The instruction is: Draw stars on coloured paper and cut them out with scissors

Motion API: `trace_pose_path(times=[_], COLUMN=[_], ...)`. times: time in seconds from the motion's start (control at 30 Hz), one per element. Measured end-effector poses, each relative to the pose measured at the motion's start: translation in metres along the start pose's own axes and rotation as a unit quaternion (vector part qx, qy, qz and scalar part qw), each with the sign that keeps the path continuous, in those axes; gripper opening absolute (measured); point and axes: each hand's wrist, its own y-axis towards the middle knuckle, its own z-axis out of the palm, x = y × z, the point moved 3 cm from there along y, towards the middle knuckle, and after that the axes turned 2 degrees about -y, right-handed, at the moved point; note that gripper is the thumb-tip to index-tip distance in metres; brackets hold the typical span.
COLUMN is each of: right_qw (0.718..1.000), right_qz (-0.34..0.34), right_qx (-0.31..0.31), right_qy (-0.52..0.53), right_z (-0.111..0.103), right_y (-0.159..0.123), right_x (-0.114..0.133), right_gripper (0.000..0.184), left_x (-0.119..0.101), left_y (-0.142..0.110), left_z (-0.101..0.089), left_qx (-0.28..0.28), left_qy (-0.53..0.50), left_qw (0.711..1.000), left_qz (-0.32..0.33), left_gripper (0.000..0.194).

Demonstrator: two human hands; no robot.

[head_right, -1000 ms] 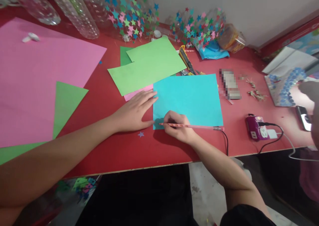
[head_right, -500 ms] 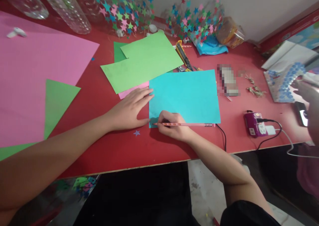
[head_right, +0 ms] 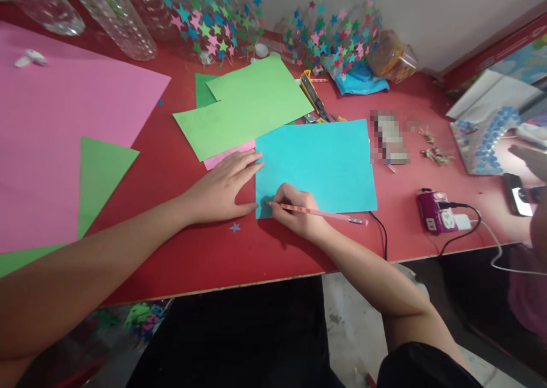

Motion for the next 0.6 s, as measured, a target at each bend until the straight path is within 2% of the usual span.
trace_pose_path(times=[0.17, 0.6], right_qw=[1.0, 0.999], right_qz=[0.014, -0.031], right_qx=[-0.022, 0.021], right_qy=[-0.004, -0.015], right_z=[0.0005, -0.0034], right_y=[0.0004, -0.0002], right_x=[-0.0001, 0.0047], right_gripper=[0.015, 0.012], left_x=[-0.0008, -0.0005], left_y=[0.0005, 0.0001], left_z=[-0.0009, -0.0009], left_qx=[0.008, 0.008], left_qy=[-0.006, -0.001], left_qw=[1.0, 1.0], left_qz=[-0.003, -0.005], left_gripper=[0.078, 0.077])
